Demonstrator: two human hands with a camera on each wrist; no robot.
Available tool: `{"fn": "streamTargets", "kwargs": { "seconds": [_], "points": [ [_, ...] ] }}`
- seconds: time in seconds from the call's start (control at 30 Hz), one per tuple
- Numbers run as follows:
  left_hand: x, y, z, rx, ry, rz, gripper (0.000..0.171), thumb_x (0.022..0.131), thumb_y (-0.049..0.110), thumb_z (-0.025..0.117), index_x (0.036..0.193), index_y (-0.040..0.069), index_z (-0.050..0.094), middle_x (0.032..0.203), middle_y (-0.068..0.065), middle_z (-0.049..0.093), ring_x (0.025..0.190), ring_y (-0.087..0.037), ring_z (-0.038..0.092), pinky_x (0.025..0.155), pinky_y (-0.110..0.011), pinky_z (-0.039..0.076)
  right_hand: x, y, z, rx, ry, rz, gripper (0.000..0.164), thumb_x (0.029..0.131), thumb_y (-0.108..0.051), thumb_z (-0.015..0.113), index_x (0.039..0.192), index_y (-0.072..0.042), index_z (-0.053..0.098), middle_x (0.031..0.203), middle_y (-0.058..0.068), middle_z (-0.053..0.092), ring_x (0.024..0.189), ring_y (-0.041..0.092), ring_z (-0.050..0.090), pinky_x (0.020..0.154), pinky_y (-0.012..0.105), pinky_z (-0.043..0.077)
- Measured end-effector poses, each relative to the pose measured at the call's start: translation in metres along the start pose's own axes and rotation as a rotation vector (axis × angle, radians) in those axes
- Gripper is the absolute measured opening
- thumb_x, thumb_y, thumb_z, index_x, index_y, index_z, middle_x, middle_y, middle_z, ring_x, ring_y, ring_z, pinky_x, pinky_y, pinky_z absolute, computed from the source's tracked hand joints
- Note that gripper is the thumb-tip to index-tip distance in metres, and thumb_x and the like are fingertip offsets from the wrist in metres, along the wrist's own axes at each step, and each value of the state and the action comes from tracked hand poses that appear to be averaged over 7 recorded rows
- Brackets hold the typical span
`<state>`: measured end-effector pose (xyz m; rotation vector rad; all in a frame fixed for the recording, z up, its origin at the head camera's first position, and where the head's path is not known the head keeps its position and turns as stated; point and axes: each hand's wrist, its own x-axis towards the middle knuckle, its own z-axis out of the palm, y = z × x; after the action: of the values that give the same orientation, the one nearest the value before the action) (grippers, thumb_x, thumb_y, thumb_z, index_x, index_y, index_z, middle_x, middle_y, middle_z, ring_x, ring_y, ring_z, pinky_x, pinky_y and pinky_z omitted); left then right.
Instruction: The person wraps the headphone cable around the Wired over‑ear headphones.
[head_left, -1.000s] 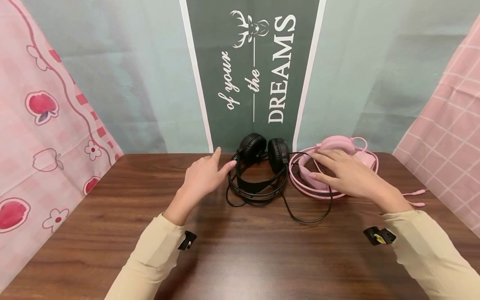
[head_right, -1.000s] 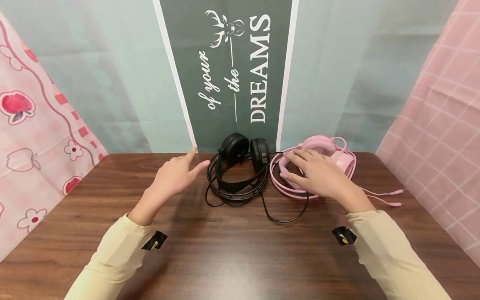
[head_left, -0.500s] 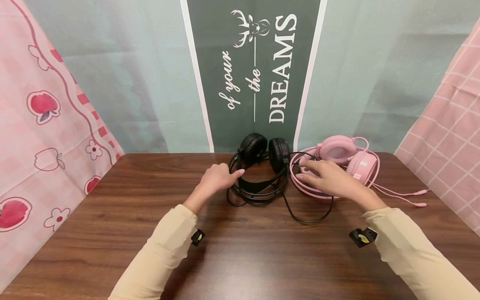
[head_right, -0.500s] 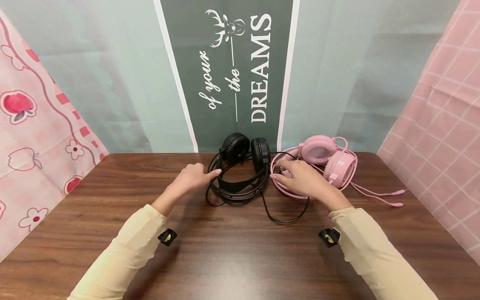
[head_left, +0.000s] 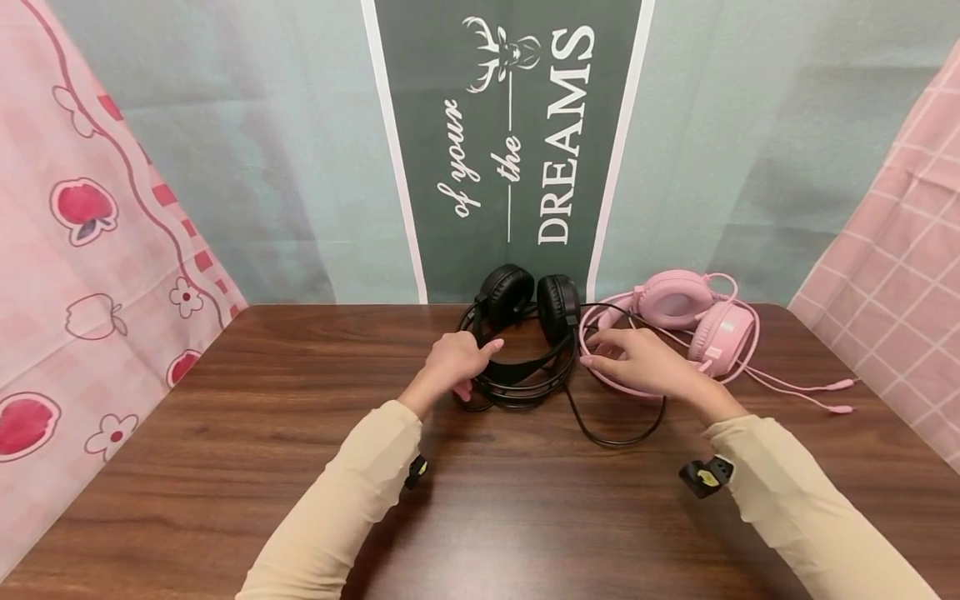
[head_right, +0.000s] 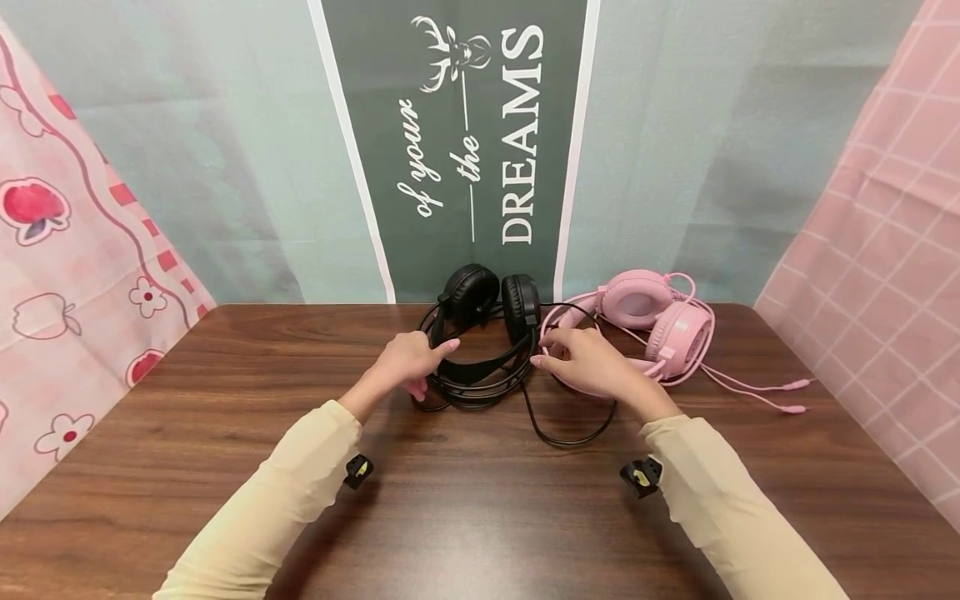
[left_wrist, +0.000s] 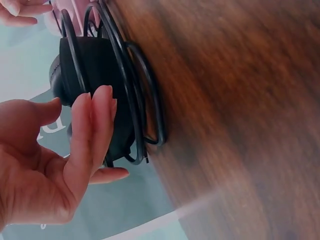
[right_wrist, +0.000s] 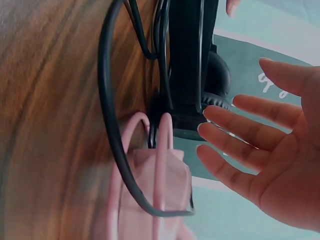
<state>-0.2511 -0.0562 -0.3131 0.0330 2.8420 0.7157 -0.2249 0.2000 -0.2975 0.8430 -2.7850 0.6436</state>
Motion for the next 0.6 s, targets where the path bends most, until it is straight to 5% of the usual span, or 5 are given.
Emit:
{"fn": "streamTargets", "kwargs": {
  "seconds": [0.3, 0.6],
  "points": [
    [0.0067, 0.0020, 0.0050, 0.010, 0.014, -0.024, 0.040, 0.091, 0.036, 0.053, 0.068, 0.003, 0.058, 0.045, -0.008, 0.057, 0.037, -0.016, 0.057, 0.042, -0.028, 0.050, 0.0034, 0.0016, 0.0084, 0.033, 0.005, 0.059, 0.022, 0.085, -0.022, 0.063, 0.095, -0.003, 0.067, 0.079, 0.001, 0.066, 0.075, 0.019, 0.060, 0.070, 0.039, 0.048],
    [0.0061, -0.0061, -0.0034, -0.035, 0.002, -0.006, 0.020, 0.087, 0.016, 0.052, 0.072, 0.003, 0.052, 0.049, -0.010, 0.059, 0.043, -0.018, 0.061, 0.063, -0.026, 0.055, 0.0013, 0.0031, 0.0052, 0.038, 0.015, 0.084, 0.018, 0.086, -0.023, 0.062, 0.092, -0.007, 0.068, 0.085, 0.004, 0.067, 0.079, 0.024, 0.060, 0.073, 0.042, 0.048]
  ]
}}
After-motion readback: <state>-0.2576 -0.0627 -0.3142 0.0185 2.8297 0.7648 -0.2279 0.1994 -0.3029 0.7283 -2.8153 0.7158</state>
